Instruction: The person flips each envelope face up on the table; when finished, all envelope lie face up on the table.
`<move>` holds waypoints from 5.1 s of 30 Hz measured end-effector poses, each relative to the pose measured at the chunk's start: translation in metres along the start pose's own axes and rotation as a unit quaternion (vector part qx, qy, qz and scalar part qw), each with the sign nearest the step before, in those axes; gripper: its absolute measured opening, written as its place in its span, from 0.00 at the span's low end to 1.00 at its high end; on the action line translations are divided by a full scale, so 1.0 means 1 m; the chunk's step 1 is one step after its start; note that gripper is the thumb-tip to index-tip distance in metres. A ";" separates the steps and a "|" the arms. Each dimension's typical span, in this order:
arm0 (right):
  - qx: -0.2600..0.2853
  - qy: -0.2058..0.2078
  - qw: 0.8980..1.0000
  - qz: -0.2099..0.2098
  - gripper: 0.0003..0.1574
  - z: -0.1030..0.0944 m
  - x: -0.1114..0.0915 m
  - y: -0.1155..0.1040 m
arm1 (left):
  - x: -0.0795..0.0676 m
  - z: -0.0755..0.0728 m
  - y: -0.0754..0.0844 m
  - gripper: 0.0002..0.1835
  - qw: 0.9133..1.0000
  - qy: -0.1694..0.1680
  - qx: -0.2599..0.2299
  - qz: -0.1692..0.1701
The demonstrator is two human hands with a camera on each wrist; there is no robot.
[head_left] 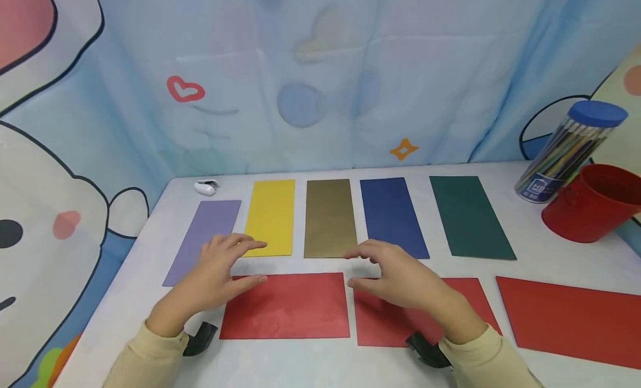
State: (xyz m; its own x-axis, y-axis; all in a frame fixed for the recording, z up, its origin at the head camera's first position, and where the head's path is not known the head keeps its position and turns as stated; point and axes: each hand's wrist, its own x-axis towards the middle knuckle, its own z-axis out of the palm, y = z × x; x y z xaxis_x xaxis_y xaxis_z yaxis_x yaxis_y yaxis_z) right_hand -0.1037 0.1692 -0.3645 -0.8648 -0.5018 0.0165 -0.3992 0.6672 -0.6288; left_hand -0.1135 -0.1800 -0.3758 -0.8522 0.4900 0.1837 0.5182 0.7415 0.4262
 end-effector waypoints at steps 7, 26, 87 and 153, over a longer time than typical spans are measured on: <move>-0.002 -0.020 1.000 0.000 0.27 -0.020 -0.009 0.000 | 0.040 0.006 0.048 0.33 0.998 -0.032 -0.012 0.055; 0.007 -0.052 0.998 0.018 0.33 -0.050 -0.030 0.015 | 0.077 0.054 0.108 0.47 0.975 -0.156 -0.076 0.140; 0.065 0.138 0.985 0.076 0.23 -0.083 -0.116 0.125 | 0.086 0.085 0.102 0.26 0.932 -0.116 -0.314 0.141; -0.041 0.018 0.987 0.156 0.35 -0.062 -0.099 0.138 | 0.086 0.101 0.100 0.28 0.985 -0.157 -0.002 0.074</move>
State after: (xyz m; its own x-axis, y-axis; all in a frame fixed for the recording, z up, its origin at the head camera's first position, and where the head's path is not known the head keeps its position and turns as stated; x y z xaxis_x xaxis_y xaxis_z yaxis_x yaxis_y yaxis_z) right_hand -0.0919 0.3452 -0.4046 -0.9590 -0.2469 -0.1393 -0.1345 0.8287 -0.5433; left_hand -0.1277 -0.0174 -0.4070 -0.7025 0.7106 -0.0388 0.6339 0.6496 0.4197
